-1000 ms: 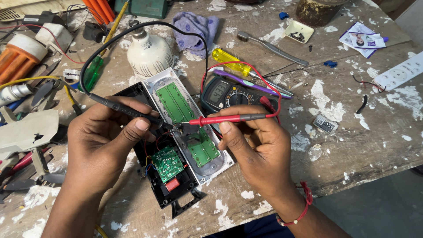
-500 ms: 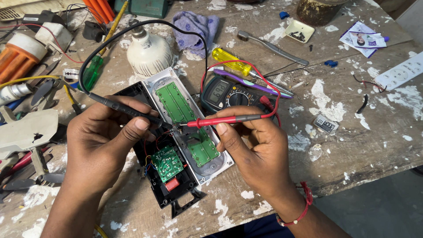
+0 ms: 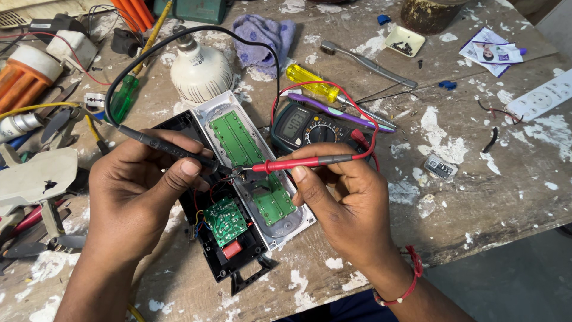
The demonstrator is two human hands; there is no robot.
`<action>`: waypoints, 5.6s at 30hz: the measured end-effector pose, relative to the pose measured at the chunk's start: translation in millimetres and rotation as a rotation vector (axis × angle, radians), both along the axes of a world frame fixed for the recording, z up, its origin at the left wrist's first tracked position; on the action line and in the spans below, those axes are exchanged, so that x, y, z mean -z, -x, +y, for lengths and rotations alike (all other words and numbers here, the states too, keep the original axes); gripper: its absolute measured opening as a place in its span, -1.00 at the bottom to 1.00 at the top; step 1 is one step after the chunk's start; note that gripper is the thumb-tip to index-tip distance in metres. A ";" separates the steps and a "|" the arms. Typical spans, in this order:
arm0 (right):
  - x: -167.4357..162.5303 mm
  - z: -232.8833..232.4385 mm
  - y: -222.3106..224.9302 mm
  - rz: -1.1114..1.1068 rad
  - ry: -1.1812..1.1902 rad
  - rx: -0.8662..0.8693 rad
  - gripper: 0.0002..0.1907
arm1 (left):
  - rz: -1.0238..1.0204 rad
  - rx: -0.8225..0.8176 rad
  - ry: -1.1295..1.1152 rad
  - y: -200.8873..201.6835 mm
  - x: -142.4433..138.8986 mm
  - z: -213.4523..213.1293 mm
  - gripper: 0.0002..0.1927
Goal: The person probes a green circuit board inside a disassembled emergency light housing with multimeter test leads, checking readings on the meter. They reposition the multimeter, adjust a small component on the board, then scrub the component and board area with a toothbrush.
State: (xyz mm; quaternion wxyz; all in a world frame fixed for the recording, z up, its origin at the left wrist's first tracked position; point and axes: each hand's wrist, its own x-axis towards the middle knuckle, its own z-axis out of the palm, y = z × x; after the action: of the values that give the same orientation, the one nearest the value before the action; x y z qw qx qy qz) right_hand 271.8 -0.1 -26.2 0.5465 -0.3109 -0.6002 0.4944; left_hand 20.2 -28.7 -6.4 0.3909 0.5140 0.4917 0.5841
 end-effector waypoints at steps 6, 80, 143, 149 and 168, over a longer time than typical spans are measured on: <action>2.0 -0.6 -2.3 0.008 0.018 -0.003 -0.80 | 0.015 -0.013 0.012 -2.5 1.1 0.1 -0.79; -42.8 72.3 58.1 -0.141 -0.075 -0.328 -0.61 | -0.284 0.012 0.043 8.6 -13.1 1.5 -0.58; -29.0 202.0 -40.8 -0.183 -0.176 0.110 -0.74 | 0.751 0.070 -0.361 -10.2 -10.6 -4.0 -0.51; -23.5 220.9 -15.1 -0.238 0.068 -0.019 -0.76 | 0.736 0.068 -0.377 -7.9 -6.0 -2.1 -0.58; -44.5 158.2 -23.2 -1.135 -0.091 -0.192 -0.81 | 0.750 0.036 -0.385 -5.8 -6.3 -2.6 -0.54</action>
State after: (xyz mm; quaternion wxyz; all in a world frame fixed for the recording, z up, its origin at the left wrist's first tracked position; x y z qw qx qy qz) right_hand 295.0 158.1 18.2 0.1044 -0.4476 -0.8456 0.2714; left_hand 26.0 -31.3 -0.1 0.0919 0.7630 0.4728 0.4311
